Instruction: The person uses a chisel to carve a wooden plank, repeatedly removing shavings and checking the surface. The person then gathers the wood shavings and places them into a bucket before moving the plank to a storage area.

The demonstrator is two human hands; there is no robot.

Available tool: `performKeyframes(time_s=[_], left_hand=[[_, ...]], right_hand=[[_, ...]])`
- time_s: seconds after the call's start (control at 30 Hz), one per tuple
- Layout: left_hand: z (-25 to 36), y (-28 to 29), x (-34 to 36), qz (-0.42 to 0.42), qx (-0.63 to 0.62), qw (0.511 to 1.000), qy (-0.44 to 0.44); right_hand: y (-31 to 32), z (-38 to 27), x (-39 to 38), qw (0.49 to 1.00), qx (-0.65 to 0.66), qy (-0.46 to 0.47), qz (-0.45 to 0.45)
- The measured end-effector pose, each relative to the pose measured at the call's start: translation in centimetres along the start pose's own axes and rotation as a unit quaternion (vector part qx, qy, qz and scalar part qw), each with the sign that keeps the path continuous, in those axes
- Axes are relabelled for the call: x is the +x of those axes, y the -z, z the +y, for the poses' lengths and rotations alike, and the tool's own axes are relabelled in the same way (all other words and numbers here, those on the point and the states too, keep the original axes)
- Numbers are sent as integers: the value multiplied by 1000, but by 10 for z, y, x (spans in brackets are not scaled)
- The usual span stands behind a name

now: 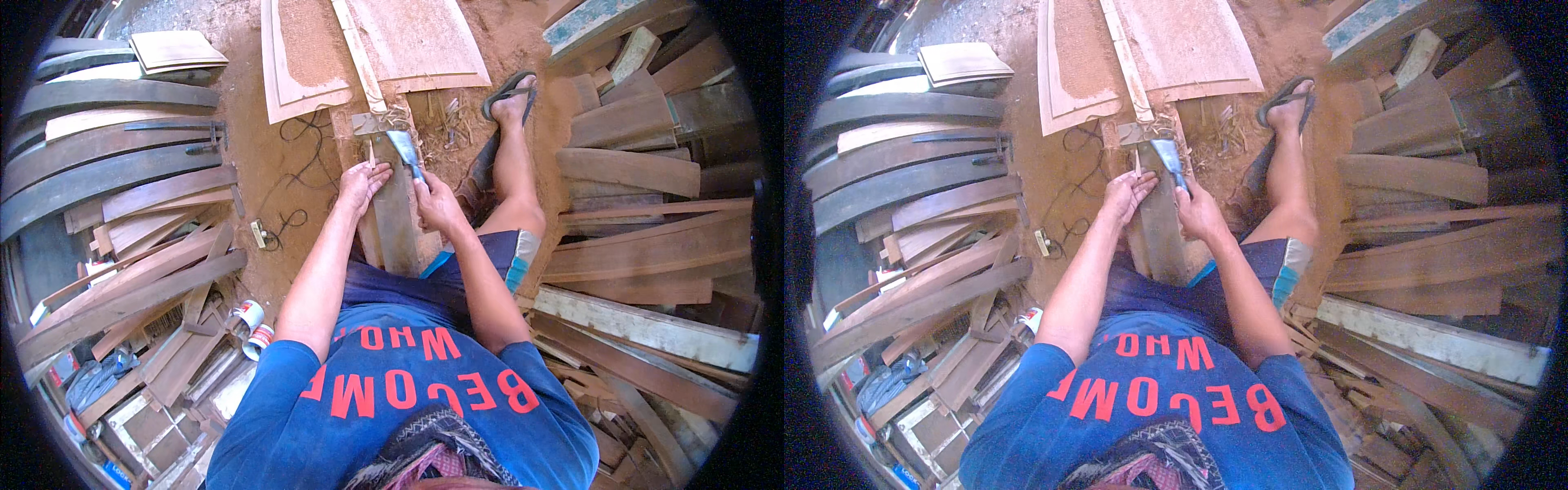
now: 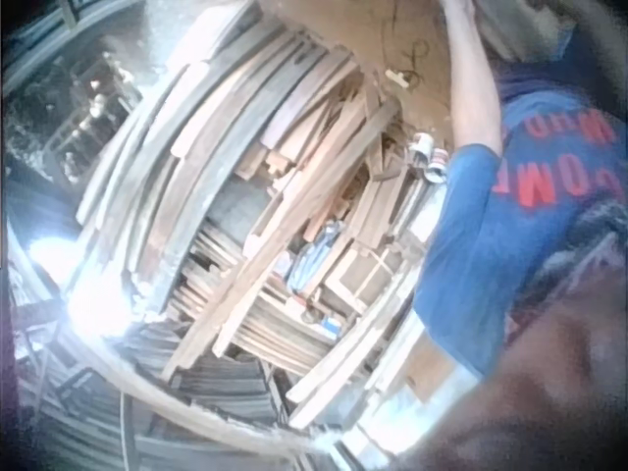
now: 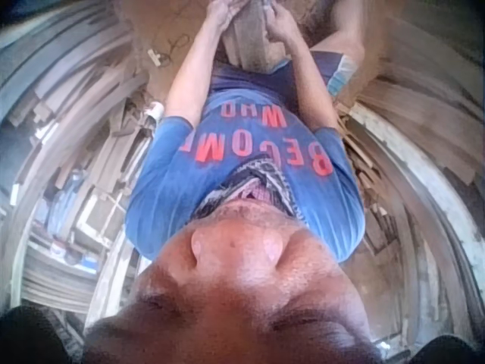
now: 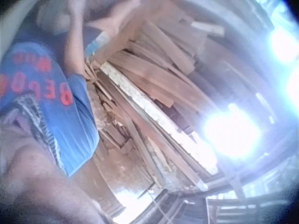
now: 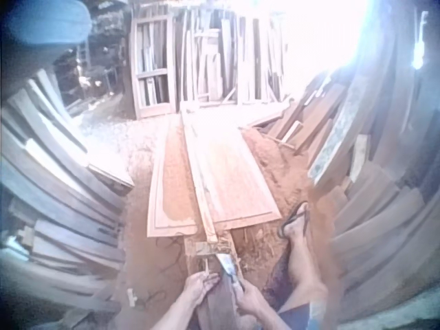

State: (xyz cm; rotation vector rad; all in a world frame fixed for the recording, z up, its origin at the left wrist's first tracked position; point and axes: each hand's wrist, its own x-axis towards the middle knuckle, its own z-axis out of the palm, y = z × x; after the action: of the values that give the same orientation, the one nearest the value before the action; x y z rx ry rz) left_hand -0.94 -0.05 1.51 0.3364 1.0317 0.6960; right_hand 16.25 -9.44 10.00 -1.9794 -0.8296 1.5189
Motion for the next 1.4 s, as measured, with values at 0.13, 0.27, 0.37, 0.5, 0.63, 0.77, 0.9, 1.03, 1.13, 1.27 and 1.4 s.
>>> performKeyframes(time_s=[0.13,0.27,0.37,0.5,0.63,0.77,0.9,1.03,1.13,1.27,1.4], left_hand=[[1,-5,5,-12,17,1000,-9],[-4,0,8,7,31,999,-14],[-5,3,11,-3,36,999,-26],[-4,-2,6,9,37,999,-19],[5,-7,-1,7,38,999,7],[2,4,-29,-3,74,996,50],[-1,11,-67,12,172,983,55],[-17,-2,-73,12,287,958,10],[-19,-38,-65,5,364,931,3],[-35,-93,-27,0,393,919,21],[-58,-116,51,-5,381,925,1]], right_hand=[[-4,23,-16,967,-164,150,124],[-18,5,-43,970,-187,129,85],[-28,-2,-51,965,-222,115,72],[-46,-12,-39,963,-239,84,92],[-52,-20,-1,965,-215,87,125],[-16,28,18,973,-84,190,102],[47,48,-6,988,151,32,29],[113,55,-19,973,199,8,114],[155,39,-31,937,319,19,141],[193,61,-13,883,446,46,140],[204,76,4,813,563,38,143]])
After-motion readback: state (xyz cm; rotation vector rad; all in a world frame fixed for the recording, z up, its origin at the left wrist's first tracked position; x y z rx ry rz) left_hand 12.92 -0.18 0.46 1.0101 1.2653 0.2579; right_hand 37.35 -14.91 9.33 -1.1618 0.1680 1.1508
